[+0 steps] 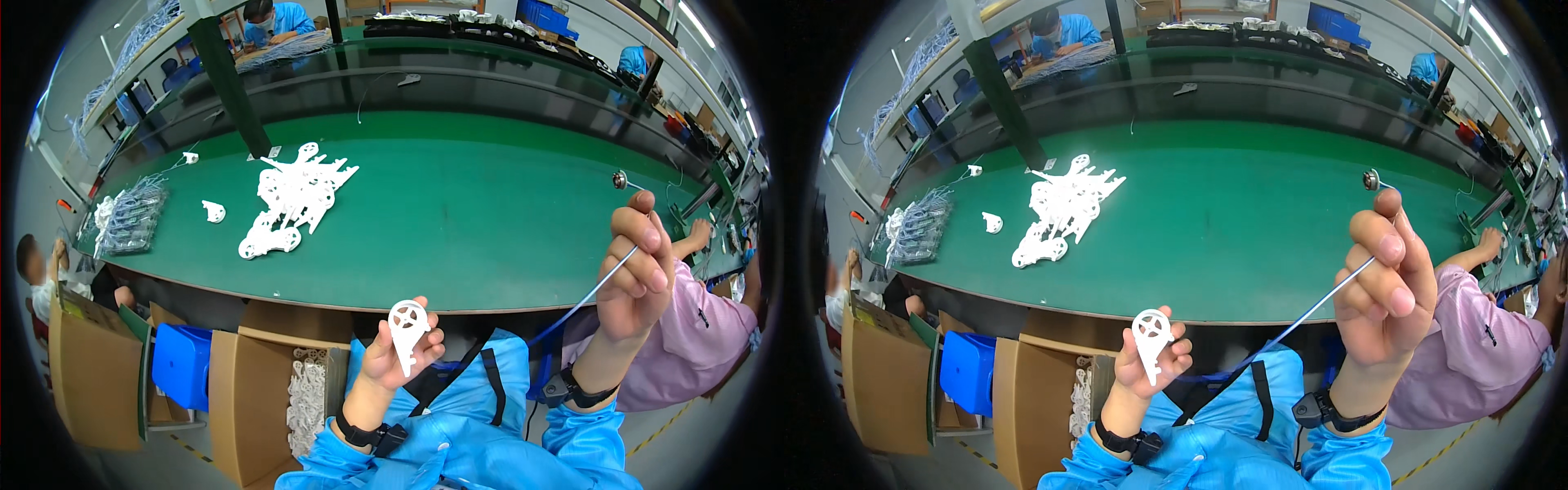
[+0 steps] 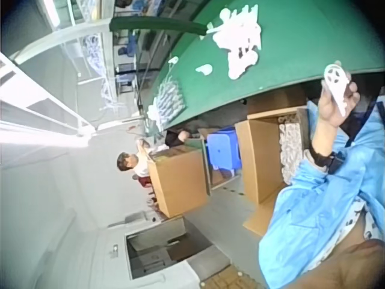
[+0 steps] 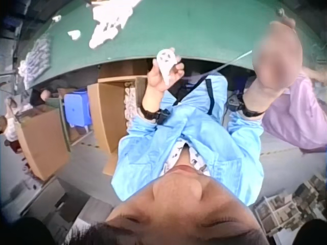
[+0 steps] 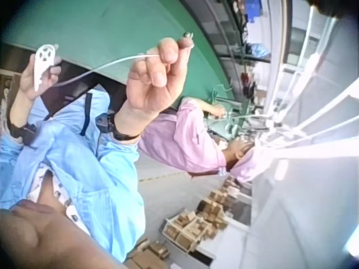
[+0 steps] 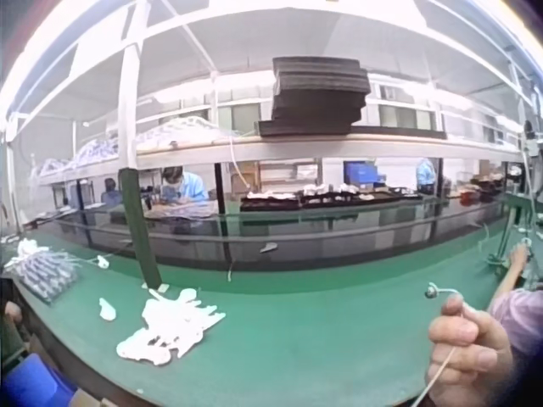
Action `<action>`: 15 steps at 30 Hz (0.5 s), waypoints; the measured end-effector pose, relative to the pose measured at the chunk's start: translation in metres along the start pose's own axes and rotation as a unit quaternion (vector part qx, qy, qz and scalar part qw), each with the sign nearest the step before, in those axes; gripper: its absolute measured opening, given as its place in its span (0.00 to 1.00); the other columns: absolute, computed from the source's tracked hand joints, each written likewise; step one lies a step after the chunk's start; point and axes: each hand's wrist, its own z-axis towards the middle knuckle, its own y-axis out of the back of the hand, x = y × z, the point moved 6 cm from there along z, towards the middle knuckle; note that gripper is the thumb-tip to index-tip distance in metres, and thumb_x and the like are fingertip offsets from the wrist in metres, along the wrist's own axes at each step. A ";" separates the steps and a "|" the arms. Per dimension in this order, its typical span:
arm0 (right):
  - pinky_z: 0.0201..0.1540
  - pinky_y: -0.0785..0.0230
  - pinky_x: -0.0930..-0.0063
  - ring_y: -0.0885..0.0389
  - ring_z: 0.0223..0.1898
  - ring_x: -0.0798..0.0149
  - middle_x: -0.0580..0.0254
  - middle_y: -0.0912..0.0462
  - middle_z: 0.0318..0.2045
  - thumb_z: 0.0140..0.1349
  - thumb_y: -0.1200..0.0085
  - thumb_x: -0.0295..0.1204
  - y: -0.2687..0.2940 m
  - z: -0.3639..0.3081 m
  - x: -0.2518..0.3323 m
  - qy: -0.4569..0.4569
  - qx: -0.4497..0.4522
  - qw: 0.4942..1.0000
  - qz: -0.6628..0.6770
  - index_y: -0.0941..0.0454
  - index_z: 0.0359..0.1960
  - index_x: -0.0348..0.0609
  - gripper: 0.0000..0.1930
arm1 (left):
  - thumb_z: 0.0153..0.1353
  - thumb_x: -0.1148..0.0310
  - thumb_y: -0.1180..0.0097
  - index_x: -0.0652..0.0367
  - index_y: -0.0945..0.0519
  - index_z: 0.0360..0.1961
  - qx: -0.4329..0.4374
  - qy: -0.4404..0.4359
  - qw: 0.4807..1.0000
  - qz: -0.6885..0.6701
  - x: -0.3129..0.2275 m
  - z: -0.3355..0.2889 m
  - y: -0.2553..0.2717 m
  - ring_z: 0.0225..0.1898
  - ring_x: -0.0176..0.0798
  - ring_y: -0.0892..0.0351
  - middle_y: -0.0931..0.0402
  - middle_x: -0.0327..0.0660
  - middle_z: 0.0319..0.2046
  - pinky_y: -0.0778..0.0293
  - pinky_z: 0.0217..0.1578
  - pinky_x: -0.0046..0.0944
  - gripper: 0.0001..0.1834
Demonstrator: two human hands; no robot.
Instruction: Assembling small white plastic components with wires and then sorting wire bundles into boxes on a factory assembly line.
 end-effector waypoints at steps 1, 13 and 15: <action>0.27 0.32 0.75 0.26 0.24 0.70 0.58 0.30 0.36 0.73 0.77 0.32 0.007 -0.002 0.004 0.019 -0.017 1.000 -0.016 0.39 0.57 0.35 0.19 | 0.59 0.47 0.45 0.52 0.38 0.63 0.005 0.005 1.000 -0.012 0.002 -0.002 0.000 0.48 0.42 0.34 0.35 0.42 0.46 0.32 0.50 0.44 0.36; 0.21 0.24 0.72 0.23 0.18 0.66 0.50 0.24 0.28 0.65 0.53 0.24 0.035 -0.039 -0.058 0.139 -0.086 0.934 -0.319 0.32 0.45 0.36 0.08 | 0.56 0.57 0.38 0.54 0.42 0.65 -0.032 -0.064 0.997 0.001 0.004 0.002 -0.009 0.51 0.45 0.29 0.34 0.45 0.52 0.28 0.52 0.46 0.39; 0.26 0.23 0.72 0.20 0.25 0.61 0.42 0.22 0.33 0.63 0.53 0.19 0.039 -0.050 -0.101 0.052 -0.078 0.931 -0.353 0.30 0.43 0.33 0.08 | 0.56 0.55 0.38 0.54 0.41 0.65 -0.069 -0.072 0.993 0.057 0.006 -0.001 -0.016 0.49 0.44 0.28 0.33 0.45 0.51 0.28 0.49 0.44 0.39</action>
